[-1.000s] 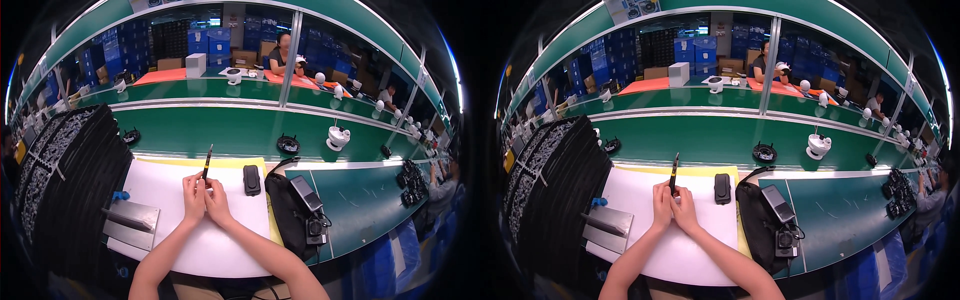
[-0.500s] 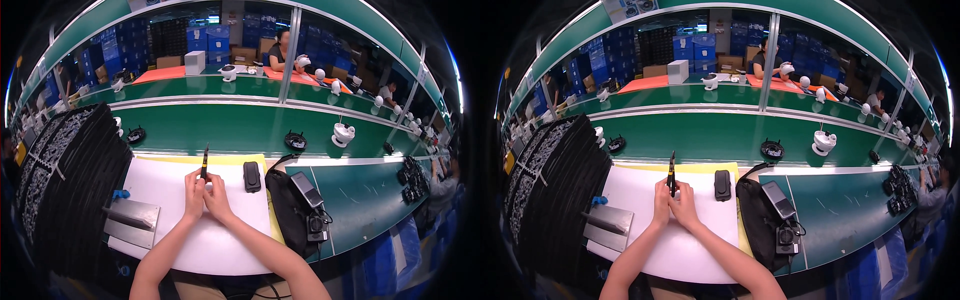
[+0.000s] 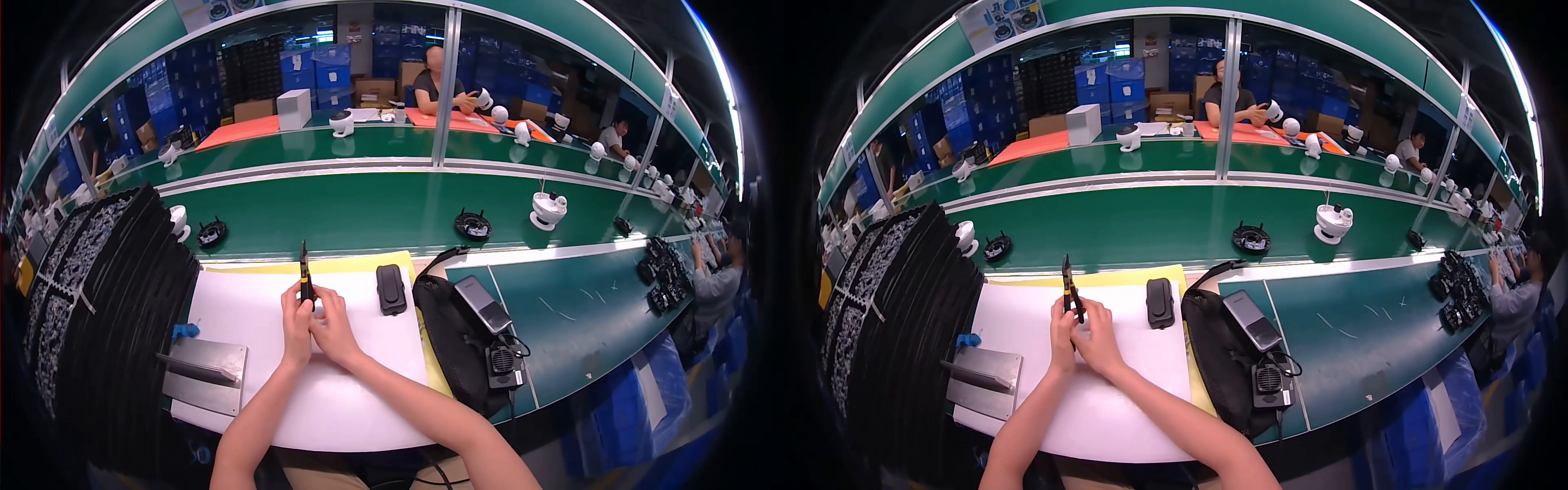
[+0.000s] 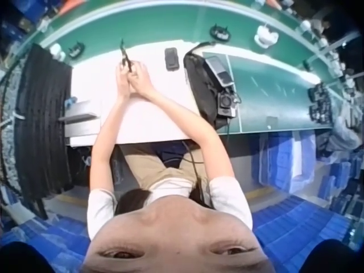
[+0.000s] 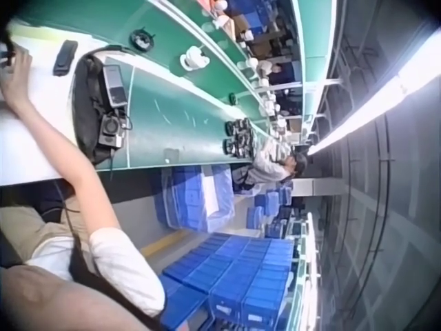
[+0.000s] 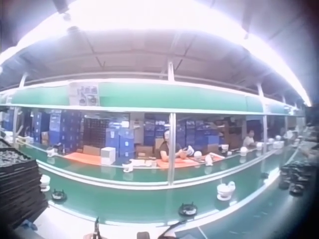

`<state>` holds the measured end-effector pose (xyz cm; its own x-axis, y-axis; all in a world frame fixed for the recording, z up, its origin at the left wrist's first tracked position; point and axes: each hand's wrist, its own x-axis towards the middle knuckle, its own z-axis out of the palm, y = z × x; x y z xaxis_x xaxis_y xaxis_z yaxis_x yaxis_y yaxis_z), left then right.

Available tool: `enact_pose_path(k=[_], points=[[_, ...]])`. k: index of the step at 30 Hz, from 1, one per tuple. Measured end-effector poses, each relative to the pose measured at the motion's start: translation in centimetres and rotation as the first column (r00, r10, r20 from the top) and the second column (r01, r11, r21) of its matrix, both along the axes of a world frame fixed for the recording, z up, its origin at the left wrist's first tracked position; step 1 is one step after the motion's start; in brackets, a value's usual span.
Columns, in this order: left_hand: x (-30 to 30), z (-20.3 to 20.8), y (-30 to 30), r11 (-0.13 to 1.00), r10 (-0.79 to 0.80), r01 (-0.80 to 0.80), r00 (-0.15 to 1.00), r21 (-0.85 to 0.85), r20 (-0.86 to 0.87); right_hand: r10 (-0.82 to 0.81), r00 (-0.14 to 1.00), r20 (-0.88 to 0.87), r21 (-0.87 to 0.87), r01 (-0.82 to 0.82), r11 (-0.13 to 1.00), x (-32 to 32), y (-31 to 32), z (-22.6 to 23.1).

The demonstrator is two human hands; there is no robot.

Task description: Trimming excess wire leads from electronic components using pliers at an assembly line workstation.

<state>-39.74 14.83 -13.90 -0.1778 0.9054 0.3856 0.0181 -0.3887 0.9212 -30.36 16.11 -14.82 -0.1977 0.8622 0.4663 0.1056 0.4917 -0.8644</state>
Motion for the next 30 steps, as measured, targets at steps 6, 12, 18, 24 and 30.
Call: enact_pose_path(k=[6, 12, 18, 24, 30], points=[[-0.1, 0.5, -0.3, 0.996, -0.055, 0.063, 0.989, -0.057, 0.138, 0.019, 1.0, -0.007, 0.031, -0.019, 0.999, 0.1, -0.3, 0.1], [-0.6, -0.1, -0.3, 0.998, -0.037, 0.044, 0.993, -0.054, 0.114, 0.027, 1.0, 0.006, 0.046, -0.027, 0.999, -0.2, -0.1, -0.3], [0.0, -0.2, 0.5, 0.992, -0.048, 0.074, 0.972, -0.106, 0.229, -0.085, 0.996, 0.012, 0.116, 0.083, 0.99, 0.2, 0.1, 0.1], [-0.8, -0.6, 0.7, 0.999, -0.019, 0.025, 0.985, -0.031, 0.17, -0.052, 0.999, -0.016, 0.053, 0.053, 0.997, -0.5, 0.0, 0.0], [-1.0, -0.4, 0.5, 0.999, -0.019, 0.026, 0.984, -0.036, 0.175, -0.058, 0.998, -0.018, 0.029, 0.058, 0.998, -0.7, -0.2, 0.4]])
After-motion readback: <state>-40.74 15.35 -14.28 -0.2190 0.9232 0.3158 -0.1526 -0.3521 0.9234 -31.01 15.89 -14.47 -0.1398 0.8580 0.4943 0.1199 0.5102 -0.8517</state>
